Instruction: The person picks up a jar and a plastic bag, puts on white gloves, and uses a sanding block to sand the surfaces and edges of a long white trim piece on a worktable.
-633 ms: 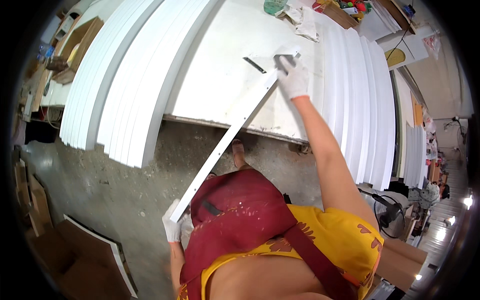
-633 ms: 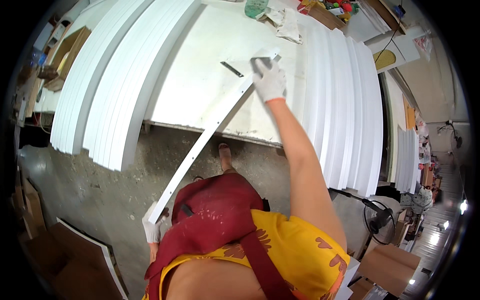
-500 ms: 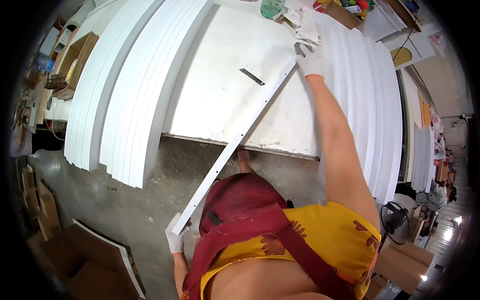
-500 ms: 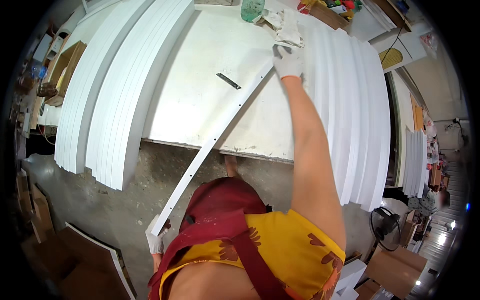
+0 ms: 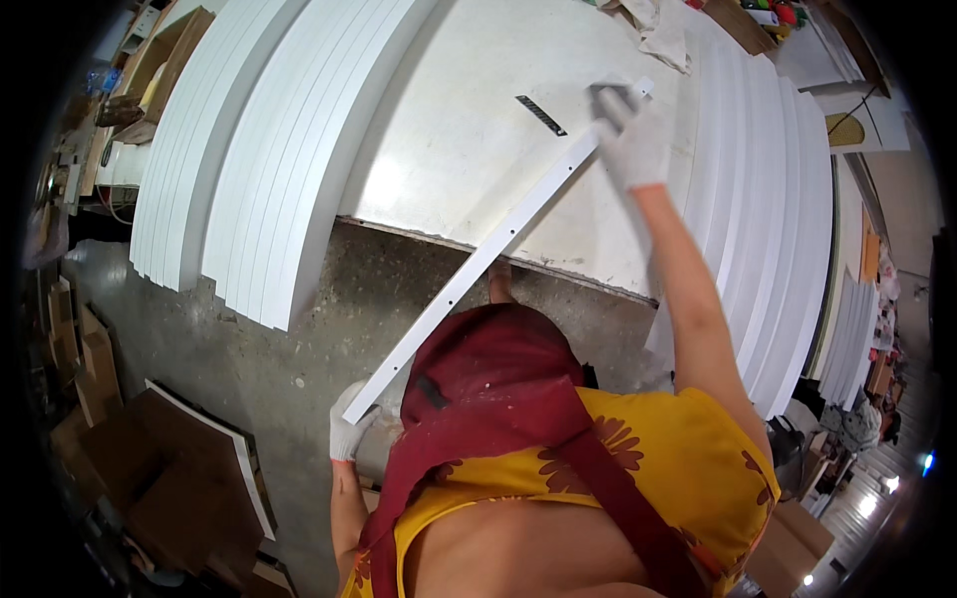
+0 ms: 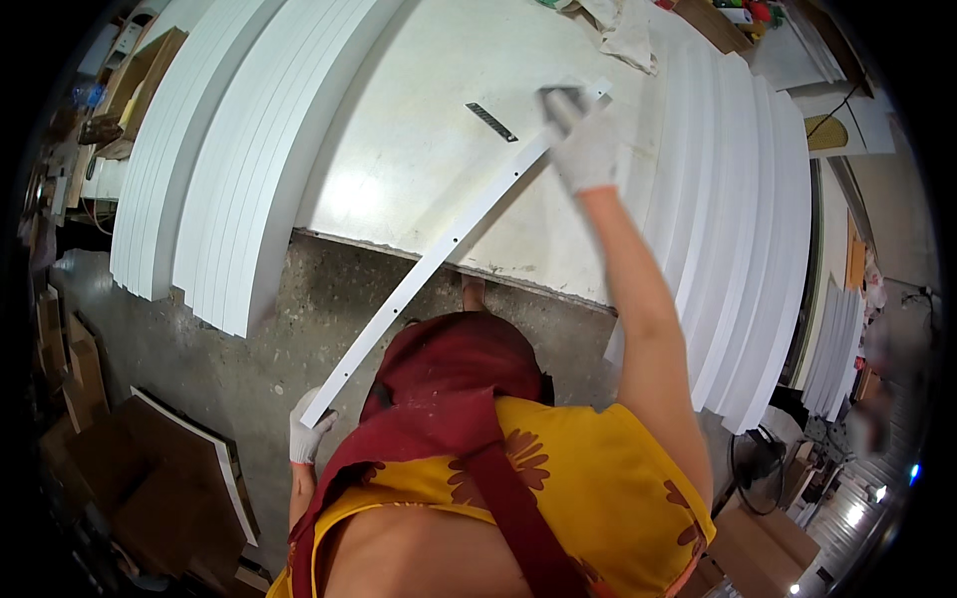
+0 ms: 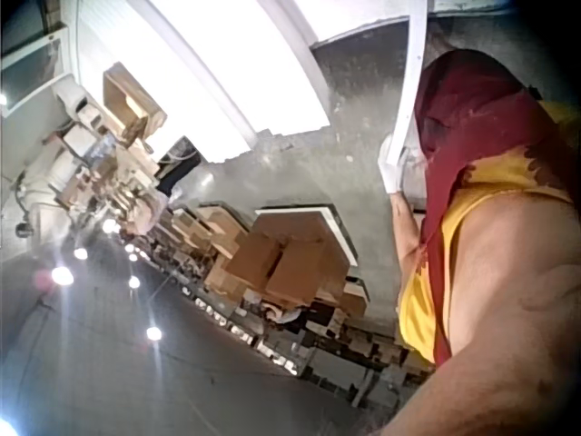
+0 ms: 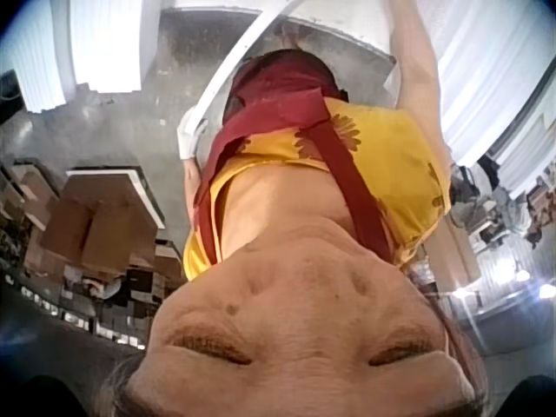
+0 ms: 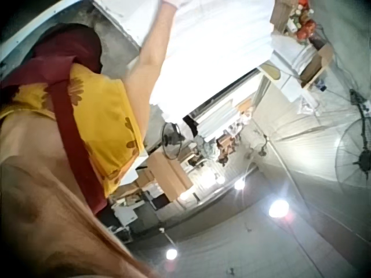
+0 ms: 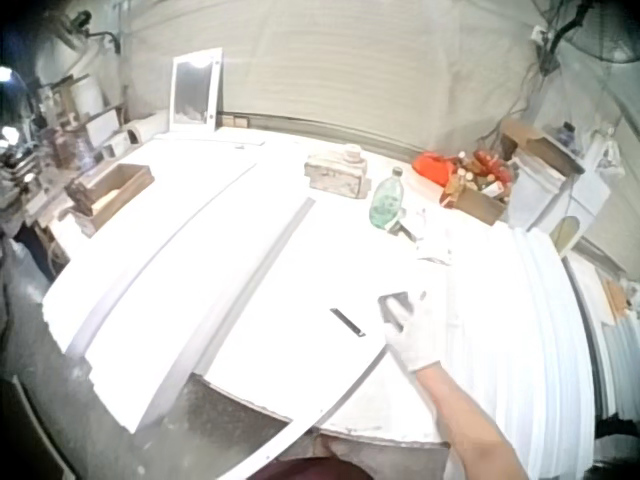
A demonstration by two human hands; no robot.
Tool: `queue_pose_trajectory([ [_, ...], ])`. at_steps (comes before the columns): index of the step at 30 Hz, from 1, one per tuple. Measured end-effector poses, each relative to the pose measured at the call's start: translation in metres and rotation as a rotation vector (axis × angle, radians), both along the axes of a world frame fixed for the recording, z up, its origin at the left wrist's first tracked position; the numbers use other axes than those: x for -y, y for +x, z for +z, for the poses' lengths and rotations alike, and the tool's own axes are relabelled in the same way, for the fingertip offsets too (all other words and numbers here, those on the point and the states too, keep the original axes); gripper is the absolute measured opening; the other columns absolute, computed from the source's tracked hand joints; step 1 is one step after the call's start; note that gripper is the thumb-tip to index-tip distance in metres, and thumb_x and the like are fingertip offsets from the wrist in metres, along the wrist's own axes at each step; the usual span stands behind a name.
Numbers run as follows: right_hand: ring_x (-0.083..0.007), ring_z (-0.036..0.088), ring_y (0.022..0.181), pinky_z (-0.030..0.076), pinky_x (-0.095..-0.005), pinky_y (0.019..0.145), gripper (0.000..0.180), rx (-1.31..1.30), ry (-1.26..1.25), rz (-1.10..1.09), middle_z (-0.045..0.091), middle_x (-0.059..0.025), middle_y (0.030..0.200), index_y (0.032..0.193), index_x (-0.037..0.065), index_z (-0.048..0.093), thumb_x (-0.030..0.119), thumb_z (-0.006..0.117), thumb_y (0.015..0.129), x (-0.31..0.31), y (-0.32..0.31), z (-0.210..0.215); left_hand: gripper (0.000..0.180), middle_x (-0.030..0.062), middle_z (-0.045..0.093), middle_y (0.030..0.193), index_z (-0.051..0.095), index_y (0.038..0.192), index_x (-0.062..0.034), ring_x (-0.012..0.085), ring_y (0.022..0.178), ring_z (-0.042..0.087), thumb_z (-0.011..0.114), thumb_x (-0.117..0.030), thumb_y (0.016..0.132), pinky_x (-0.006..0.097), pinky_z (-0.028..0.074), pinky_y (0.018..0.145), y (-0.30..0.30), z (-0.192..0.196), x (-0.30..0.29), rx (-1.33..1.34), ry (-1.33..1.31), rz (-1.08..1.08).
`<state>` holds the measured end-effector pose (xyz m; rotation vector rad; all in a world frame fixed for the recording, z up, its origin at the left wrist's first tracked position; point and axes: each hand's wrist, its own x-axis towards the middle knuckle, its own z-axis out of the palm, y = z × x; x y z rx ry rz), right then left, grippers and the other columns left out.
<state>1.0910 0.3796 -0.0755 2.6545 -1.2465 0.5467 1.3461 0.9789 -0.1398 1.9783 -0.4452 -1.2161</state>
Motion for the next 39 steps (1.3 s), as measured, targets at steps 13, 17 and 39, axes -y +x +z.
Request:
queue_pose_trajectory([
  [13, -0.0275, 0.061, 0.09, 0.05, -0.0358, 0.067, 0.038, 0.347, 0.44, 1.067, 0.056, -0.0153, 0.125, 0.108, 0.023, 0.069, 0.02, 0.067, 0.07, -0.33, 0.089, 0.001, 0.063, 0.0033, 0.063, 0.087, 0.059, 0.128, 0.0033, 0.0095, 0.072, 0.058, 0.069, -0.042, 0.084, 0.025, 0.045, 0.065, 0.001, 0.035, 0.017, -0.411, -0.235, -0.002],
  [17, -0.0284, 0.061, 0.09, 0.052, -0.0426, 0.075, 0.036, 0.059, 0.492, 0.796, 0.053, -0.016, 0.131, 0.11, 0.025, 0.066, 0.022, 0.065, 0.074, -0.257, 0.063, 0.02, 0.063, 0.0017, 0.057, 0.074, 0.061, 0.12, 0.0058, 0.0113, 0.063, 0.053, 0.057, -0.049, 0.089, 0.025, 0.041, 0.057, -0.004, 0.027, 0.016, -0.3, -0.181, 0.045],
  [39, -0.0272, 0.056, 0.122, 0.044, -0.0379, 0.102, 0.052, 0.218, 0.207, -0.154, 0.06, -0.0123, 0.133, 0.13, 0.03, 0.064, 0.045, 0.066, 0.08, 0.141, -0.076, -0.047, 0.049, 0.0037, 0.061, 0.105, 0.057, 0.118, -0.0035, 0.0136, 0.096, 0.06, 0.075, 0.003, 0.073, 0.029, 0.049, 0.086, -0.012, 0.019, -0.004, -0.053, 0.095, 0.162],
])
